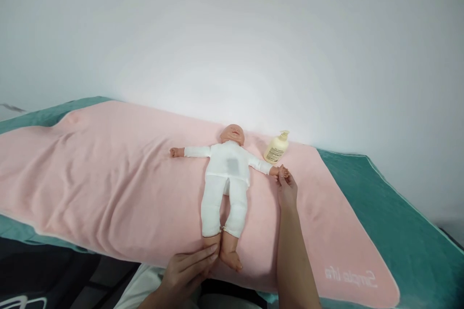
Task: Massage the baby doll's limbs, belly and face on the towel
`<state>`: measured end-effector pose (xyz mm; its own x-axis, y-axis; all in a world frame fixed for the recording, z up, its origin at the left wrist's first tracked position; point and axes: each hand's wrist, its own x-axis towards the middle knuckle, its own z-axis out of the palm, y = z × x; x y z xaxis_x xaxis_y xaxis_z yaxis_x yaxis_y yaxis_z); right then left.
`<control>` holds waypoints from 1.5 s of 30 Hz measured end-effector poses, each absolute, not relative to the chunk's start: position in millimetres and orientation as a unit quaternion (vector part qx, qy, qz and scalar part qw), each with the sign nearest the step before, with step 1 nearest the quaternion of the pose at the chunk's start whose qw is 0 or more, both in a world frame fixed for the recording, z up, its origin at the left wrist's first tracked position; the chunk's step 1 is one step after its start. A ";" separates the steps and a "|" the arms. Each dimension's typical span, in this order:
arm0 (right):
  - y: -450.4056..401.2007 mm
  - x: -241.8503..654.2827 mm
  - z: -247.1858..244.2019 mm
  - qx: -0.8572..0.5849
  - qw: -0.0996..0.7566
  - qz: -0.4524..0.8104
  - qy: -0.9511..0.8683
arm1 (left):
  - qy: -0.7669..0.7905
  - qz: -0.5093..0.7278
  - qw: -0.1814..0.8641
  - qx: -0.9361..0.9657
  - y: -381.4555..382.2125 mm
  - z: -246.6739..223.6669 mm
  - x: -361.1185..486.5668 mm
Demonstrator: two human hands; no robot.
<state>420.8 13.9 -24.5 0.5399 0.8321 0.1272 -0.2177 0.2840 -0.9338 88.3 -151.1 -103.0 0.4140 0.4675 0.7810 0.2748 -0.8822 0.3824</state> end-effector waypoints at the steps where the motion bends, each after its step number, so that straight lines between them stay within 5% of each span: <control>1: 13.4 420.4 -23.7 -0.479 0.735 0.360 -0.319 | 0.220 0.497 0.100 0.833 -151.1 -101.7 88.7; 15: 6.5 409.2 -10.1 -0.567 0.683 0.292 -0.356 | 0.280 0.611 0.163 0.723 -144.5 -51.9 84.6; 23: 3.8 371.4 -7.0 -0.528 0.691 0.152 -0.469 | 0.267 0.576 0.143 0.759 -118.7 -23.2 73.4; 29: 3.2 344.9 -13.3 -0.457 0.596 0.015 -0.660 | 0.295 0.589 0.226 0.718 -84.1 -4.7 81.1; 39: 1.8 336.3 -14.7 -0.416 0.491 0.053 -0.763 | 0.333 0.594 0.385 0.623 -22.6 3.4 109.6; 45: 2.2 339.4 -16.5 -0.422 0.521 0.090 -0.737 | 0.312 0.589 0.429 0.610 -25.0 6.2 107.3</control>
<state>339.4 2.2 -16.5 -0.1017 0.7154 0.6913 0.5285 0.6276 -0.5717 107.3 -25.0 6.2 0.1116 0.8858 0.4504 -0.1240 -0.4373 0.8907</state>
